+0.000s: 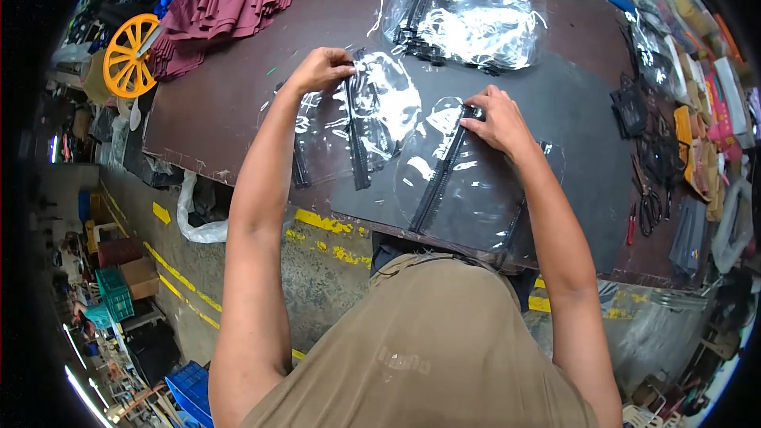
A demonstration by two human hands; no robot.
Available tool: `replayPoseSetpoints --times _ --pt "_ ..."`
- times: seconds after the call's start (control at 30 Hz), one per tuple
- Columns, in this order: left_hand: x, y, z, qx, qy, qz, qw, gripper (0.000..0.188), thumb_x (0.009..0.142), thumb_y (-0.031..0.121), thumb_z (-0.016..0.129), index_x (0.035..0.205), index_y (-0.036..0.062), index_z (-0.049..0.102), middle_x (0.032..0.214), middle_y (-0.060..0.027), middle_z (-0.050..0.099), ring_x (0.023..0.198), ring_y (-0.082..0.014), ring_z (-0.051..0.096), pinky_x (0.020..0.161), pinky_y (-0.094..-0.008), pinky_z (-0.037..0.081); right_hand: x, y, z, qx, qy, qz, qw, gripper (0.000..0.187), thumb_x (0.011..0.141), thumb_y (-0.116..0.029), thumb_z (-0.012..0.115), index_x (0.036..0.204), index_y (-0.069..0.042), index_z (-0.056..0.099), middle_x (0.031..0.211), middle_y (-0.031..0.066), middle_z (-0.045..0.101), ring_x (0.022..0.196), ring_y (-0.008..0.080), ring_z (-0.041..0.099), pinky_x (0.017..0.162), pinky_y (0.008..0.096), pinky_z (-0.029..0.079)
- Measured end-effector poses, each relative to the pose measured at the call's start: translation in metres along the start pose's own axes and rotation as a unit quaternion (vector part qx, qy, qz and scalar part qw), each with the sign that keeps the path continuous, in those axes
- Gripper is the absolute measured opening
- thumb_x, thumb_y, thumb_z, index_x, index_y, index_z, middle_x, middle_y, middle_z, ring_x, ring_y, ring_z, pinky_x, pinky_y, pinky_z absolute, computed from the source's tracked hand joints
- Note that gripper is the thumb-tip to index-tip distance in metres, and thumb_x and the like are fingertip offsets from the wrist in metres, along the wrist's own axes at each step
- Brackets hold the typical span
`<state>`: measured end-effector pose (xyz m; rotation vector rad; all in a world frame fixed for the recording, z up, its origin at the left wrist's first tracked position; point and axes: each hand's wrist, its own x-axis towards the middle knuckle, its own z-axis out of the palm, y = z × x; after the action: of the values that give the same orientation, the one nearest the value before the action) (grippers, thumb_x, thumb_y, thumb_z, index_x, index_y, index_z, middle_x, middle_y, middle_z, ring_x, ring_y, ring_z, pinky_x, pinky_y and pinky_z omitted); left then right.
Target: Arranging and organizing plastic bags and black straps on a workbench in a manufacturing setting.
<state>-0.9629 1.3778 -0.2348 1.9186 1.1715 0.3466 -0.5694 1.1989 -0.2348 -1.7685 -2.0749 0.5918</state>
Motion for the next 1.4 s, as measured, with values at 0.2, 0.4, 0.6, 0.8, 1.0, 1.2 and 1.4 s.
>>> replayPoseSetpoints --times 0.2,0.4,0.6,0.8,1.0,1.2,1.4 --pt "-0.003 0.010 0.004 0.237 0.119 0.089 0.960 0.040 0.092 0.033 0.083 0.121 0.0067 0.074 0.117 -0.0144 0.076 0.109 -0.0332 0.072 0.095 -0.0436 0.056 0.008 0.003 0.002 -0.010 -0.012 0.008 1.000 0.032 0.085 -0.027 0.087 0.111 -0.010 0.079 0.118 0.0141 0.067 0.118 0.0354 0.062 0.102 0.0481 0.049" --pt "-0.008 0.085 0.097 0.075 0.085 0.148 0.983 0.038 0.093 0.026 0.080 0.123 0.0038 0.071 0.120 -0.0158 0.075 0.112 -0.0339 0.072 0.098 -0.0427 0.056 0.011 0.001 0.007 0.014 0.006 -0.015 1.000 0.017 0.090 -0.019 0.080 0.102 -0.007 0.075 0.116 0.0145 0.066 0.117 0.0356 0.061 0.099 0.0483 0.048" --pt "-0.028 0.148 0.169 -0.005 -0.006 0.225 0.974 0.043 0.085 0.025 0.086 0.116 0.0013 0.069 0.107 -0.0166 0.075 0.097 -0.0329 0.073 0.087 -0.0435 0.058 -0.022 -0.019 -0.018 -0.009 0.046 -0.086 0.995 0.018 0.094 -0.015 0.074 0.108 -0.005 0.069 0.106 0.0150 0.069 0.103 0.0374 0.065 0.089 0.0488 0.049" --pt "-0.058 0.181 0.175 0.037 -0.068 0.174 0.982 0.022 0.085 0.019 0.082 0.097 0.0050 0.071 0.094 -0.0130 0.072 0.089 -0.0327 0.072 0.078 -0.0460 0.056 -0.045 -0.001 -0.036 0.382 -0.066 -0.007 0.922 0.043 0.110 -0.042 0.062 0.114 0.000 0.070 0.096 0.0093 0.076 0.094 0.0179 0.071 0.084 0.0364 0.057" --pt "-0.115 0.224 0.180 0.180 -0.007 0.330 0.927 0.016 0.089 0.016 0.078 0.096 0.0075 0.066 0.092 -0.0101 0.065 0.083 -0.0342 0.068 0.072 -0.0465 0.053 -0.041 0.039 -0.047 0.257 -0.182 0.093 0.945 0.082 0.109 -0.070 0.039 0.113 0.002 0.078 0.106 0.0167 0.079 0.101 0.0296 0.073 0.099 0.0408 0.055" --pt "-0.151 0.263 0.150 0.217 0.015 0.359 0.908 0.012 0.093 0.014 0.075 0.096 0.0081 0.065 0.090 -0.0072 0.063 0.079 -0.0296 0.067 0.068 -0.0424 0.053 -0.046 0.021 -0.070 0.161 -0.239 0.115 0.951 0.102 0.101 -0.085 0.030 0.117 0.003 0.080 0.114 0.0235 0.077 0.110 0.0366 0.072 0.104 0.0421 0.053" --pt "-0.170 0.290 0.121 0.125 -0.073 0.322 0.936 0.013 0.093 0.011 0.076 0.097 0.0056 0.065 0.088 -0.0092 0.063 0.076 -0.0334 0.068 0.065 -0.0436 0.054 -0.042 0.024 -0.110 0.117 -0.324 0.138 0.928 0.114 0.095 -0.094 0.029 0.124 0.007 0.075 0.124 0.0243 0.075 0.120 0.0345 0.070 0.104 0.0461 0.054"
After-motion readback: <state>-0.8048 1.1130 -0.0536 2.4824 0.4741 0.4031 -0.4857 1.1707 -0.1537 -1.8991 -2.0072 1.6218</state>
